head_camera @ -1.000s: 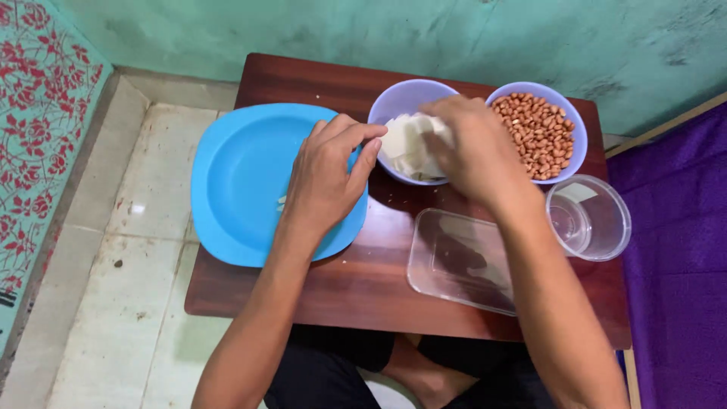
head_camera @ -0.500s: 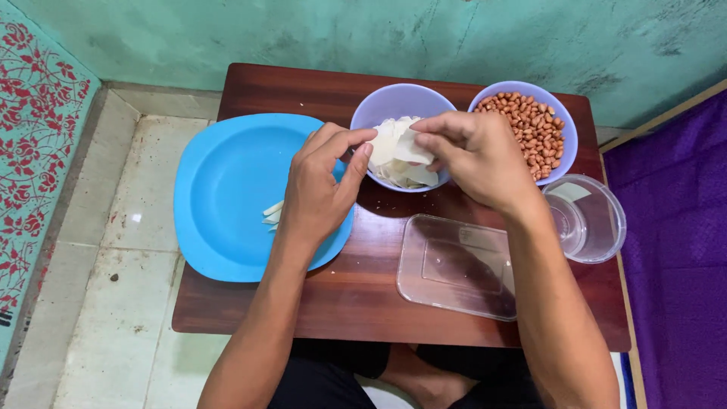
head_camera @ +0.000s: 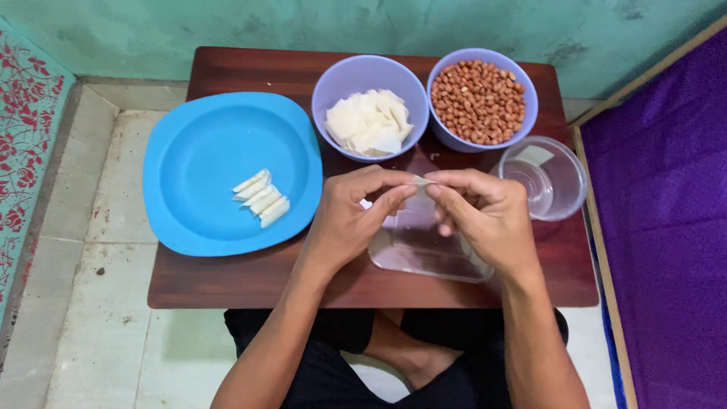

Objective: The person sits at a low table and repeatedly wraps peanuts in thin white sheets. They pick a sheet, place a peanut on it, fold it into a small packet, and place the finished item on a blue plate. The process is repeated using ingredients from bowls on the table.

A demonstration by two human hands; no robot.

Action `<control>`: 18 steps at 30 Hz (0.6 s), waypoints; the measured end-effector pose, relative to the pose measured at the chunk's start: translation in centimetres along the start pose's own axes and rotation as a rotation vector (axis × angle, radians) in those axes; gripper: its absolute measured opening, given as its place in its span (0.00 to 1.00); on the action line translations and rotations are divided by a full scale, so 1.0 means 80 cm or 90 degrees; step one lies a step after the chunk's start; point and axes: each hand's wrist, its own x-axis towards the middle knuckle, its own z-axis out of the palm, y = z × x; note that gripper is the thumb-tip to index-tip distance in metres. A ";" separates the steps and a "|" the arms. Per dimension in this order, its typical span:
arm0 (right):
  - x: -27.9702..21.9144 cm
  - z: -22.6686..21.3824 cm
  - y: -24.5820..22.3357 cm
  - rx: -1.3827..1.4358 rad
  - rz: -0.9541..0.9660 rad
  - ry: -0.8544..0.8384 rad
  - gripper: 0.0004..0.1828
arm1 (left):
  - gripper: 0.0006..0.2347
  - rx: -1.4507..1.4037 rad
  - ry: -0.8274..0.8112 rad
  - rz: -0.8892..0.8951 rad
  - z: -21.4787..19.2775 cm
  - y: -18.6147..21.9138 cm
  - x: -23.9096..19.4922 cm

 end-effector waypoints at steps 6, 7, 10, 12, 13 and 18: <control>-0.044 -0.021 0.025 -0.037 -0.105 0.042 0.10 | 0.08 -0.119 0.029 -0.053 0.038 -0.045 -0.026; -0.050 -0.019 0.038 -0.037 -0.104 0.044 0.10 | 0.08 -0.119 0.026 -0.055 0.044 -0.051 -0.030; -0.065 -0.014 0.067 0.014 -0.055 0.119 0.14 | 0.18 -0.183 0.016 -0.125 0.057 -0.064 -0.039; -0.069 -0.012 0.069 0.030 -0.043 0.104 0.20 | 0.08 -0.128 -0.009 -0.111 0.061 -0.066 -0.040; -0.071 -0.012 0.071 0.032 -0.041 0.105 0.20 | 0.08 -0.126 -0.010 -0.114 0.063 -0.071 -0.043; -0.074 -0.012 0.069 -0.016 -0.044 0.132 0.17 | 0.06 -0.089 -0.012 -0.131 0.060 -0.071 -0.044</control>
